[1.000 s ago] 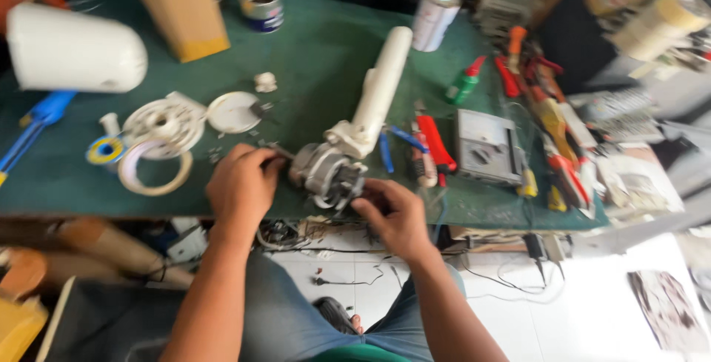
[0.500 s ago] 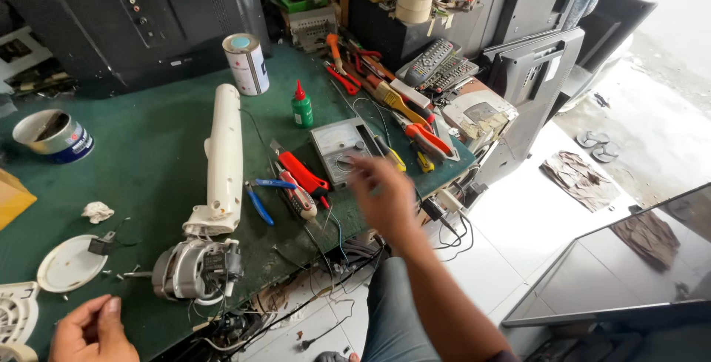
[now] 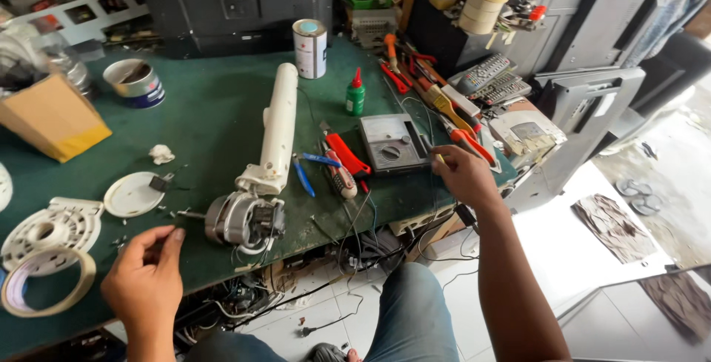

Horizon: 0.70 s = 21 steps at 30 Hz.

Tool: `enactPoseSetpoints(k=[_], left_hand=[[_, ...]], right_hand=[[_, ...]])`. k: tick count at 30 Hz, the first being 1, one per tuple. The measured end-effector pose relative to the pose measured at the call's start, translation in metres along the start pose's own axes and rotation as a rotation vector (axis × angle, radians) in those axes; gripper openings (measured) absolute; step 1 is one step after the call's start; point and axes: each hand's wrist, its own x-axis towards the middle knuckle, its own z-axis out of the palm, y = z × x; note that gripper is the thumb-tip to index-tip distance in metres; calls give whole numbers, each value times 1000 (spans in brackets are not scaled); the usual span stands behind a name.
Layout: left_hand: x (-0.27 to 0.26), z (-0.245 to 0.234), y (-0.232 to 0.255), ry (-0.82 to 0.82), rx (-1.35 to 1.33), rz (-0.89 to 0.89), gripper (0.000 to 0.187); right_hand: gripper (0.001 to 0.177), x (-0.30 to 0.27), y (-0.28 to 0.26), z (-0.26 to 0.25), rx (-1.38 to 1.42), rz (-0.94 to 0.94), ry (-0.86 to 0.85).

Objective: The person holds a disassembled electrical motor component and uses a screwdriver to probe and manipulate its internal parts. The camera shakes significantly throughout the process, obscuring the view of the workspace and the specific actions being performed.

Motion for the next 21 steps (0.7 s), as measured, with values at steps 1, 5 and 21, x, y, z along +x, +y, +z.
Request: enactPoseSetpoints(k=[1, 5, 21], left_hand=[[-1, -2, -1, 7, 4, -7, 9], [-2, -4, 2, -15, -51, -25, 9], [2, -1, 3, -22, -7, -119, 11]], right_hand=[[35, 3, 3, 1, -2, -10, -4], [35, 8, 6, -4, 41, 90, -40], [46, -7, -5, -17, 360, 272, 67]])
